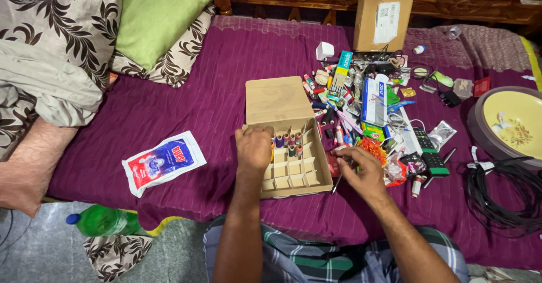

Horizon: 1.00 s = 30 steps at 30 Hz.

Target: The person organizes multi-colored thread spools inside a brown cardboard storage box, sorting through scattered sewing and household items laid out on the bed.

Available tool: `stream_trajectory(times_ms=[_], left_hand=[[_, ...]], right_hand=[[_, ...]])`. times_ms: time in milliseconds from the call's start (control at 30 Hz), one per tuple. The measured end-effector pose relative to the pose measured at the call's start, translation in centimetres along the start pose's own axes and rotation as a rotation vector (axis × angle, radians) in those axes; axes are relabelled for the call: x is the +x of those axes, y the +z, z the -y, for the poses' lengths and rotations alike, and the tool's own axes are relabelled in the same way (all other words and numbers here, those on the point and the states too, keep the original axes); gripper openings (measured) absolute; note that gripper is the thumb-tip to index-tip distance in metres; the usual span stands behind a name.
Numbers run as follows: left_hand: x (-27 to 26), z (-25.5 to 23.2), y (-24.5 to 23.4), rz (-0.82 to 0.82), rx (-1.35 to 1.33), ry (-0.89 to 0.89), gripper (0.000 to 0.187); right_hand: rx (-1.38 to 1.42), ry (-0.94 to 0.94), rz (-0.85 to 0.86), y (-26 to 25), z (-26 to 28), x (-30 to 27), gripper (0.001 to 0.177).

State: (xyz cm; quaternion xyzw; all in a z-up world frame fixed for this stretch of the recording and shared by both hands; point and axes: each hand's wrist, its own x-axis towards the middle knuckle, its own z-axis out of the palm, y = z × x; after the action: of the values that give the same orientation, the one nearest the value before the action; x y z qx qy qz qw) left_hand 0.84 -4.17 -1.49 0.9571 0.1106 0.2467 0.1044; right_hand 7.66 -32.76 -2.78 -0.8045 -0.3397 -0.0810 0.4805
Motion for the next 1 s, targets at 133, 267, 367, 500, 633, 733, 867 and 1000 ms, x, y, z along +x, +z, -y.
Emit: stream_trajectory(times_ms=[133, 267, 367, 500, 633, 733, 867, 1000], left_hand=[[0.1, 0.0, 0.5, -0.039, 0.001, 0.005, 0.012], [0.3, 0.2, 1.2, -0.047, 0.003, 0.014, 0.01], [0.3, 0.2, 1.3, -0.041, 0.001, 0.008, 0.014], [0.4, 0.0, 0.2, -0.061, -0.036, -0.001, 0.013], [0.3, 0.1, -2.0, -0.107, -0.126, -0.02, 0.011], [0.4, 0.5, -3.5, -0.193, -0.193, -0.031, 0.014], [-0.3, 0.3, -4.9, -0.283, -0.393, 0.009, 0.014], [-0.4, -0.1, -5.0, -0.115, -0.538, 0.154, 0.012]], right_hand=[[-0.017, 0.027, 0.012, 0.0, 0.0, 0.0, 0.02], [-0.03, -0.002, 0.01, 0.0, 0.3, 0.0, 0.021], [-0.039, 0.027, 0.014, 0.0, 0.6, 0.1, 0.021], [-0.055, 0.035, 0.013, 0.0, 0.7, 0.2, 0.021], [-0.044, 0.0, 0.015, 0.0, 0.3, 0.2, 0.021], [-0.027, 0.022, 0.022, 0.0, 0.1, 0.2, 0.021], [-0.024, 0.076, 0.03, 0.0, 0.1, 0.2, 0.021], [-0.052, -0.033, 0.022, 0.1, 0.3, 0.2, 0.021]])
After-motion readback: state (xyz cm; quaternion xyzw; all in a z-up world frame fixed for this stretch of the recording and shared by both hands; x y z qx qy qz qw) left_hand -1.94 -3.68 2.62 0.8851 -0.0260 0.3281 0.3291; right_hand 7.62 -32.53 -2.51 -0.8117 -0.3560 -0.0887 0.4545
